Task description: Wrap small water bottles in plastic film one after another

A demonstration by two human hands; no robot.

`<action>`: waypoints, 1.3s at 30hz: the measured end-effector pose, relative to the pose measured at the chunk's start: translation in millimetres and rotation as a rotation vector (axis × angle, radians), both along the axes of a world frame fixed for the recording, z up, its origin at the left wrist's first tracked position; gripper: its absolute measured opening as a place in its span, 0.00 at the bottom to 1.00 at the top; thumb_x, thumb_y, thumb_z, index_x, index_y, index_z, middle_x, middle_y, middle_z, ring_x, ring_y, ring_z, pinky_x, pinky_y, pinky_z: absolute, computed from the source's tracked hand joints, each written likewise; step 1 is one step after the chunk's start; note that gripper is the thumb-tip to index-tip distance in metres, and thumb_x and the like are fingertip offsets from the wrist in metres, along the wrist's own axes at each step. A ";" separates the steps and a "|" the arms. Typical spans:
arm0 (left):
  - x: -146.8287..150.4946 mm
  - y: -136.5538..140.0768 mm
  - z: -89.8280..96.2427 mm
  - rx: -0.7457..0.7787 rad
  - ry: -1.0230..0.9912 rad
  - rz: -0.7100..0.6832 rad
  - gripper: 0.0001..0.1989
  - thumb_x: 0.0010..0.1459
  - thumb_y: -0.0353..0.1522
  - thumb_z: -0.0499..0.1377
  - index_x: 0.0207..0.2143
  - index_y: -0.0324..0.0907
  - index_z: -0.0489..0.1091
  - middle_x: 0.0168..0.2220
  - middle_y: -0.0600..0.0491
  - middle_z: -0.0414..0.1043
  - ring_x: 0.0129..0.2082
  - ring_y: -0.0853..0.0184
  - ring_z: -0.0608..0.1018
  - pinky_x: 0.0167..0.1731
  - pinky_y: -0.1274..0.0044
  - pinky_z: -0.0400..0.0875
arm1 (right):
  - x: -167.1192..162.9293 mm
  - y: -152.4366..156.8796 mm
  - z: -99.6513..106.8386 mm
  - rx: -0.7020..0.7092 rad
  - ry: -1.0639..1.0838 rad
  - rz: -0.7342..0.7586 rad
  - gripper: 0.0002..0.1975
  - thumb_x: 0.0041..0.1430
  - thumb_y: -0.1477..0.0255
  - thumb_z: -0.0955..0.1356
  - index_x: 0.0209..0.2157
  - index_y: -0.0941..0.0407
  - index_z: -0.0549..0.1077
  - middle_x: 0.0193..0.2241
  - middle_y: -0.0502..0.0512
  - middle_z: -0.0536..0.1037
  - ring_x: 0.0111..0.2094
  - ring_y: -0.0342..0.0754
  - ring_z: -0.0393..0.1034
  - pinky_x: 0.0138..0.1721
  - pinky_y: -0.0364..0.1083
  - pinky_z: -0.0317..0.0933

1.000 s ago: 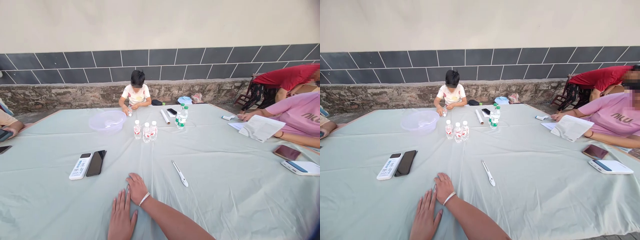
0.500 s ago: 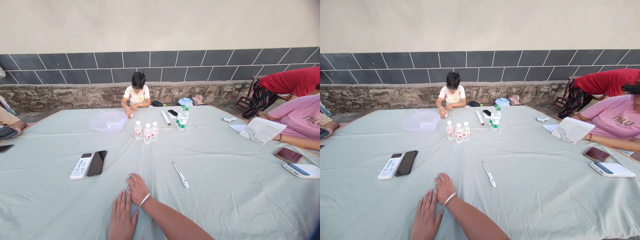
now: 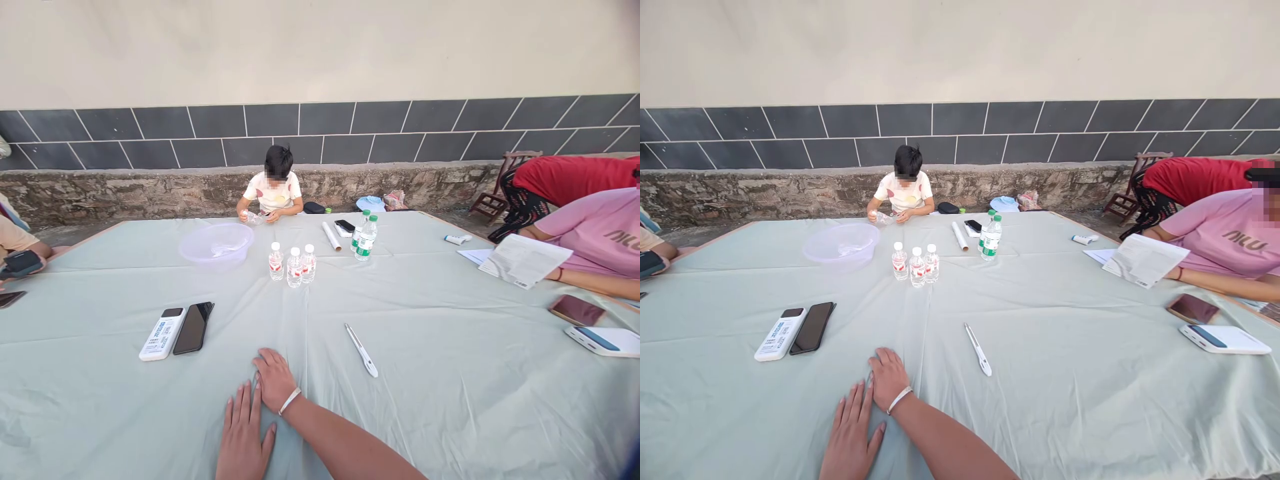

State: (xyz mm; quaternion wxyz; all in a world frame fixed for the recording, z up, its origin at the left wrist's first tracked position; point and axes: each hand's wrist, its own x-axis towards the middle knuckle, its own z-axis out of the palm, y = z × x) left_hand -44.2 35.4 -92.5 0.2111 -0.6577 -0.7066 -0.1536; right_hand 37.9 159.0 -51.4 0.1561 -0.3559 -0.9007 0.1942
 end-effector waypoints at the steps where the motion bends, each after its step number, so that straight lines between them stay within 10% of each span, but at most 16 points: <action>1: 0.1 0.0 -0.2 0.001 0.005 0.001 0.39 0.57 0.38 0.50 0.66 0.40 0.34 0.59 0.44 0.62 0.59 0.57 0.62 0.58 0.64 0.50 | 0.0 0.1 0.5 -0.002 -0.006 0.005 0.18 0.59 0.74 0.60 0.50 0.55 0.68 0.56 0.56 0.64 0.59 0.50 0.53 0.61 0.50 0.46; 39: -2.7 -0.8 0.8 -0.011 0.006 -0.017 0.38 0.58 0.38 0.50 0.66 0.40 0.34 0.59 0.44 0.62 0.59 0.57 0.62 0.57 0.64 0.52 | 0.2 0.0 4.6 -0.039 0.016 0.005 0.18 0.58 0.74 0.60 0.50 0.55 0.69 0.56 0.57 0.65 0.59 0.50 0.53 0.60 0.50 0.47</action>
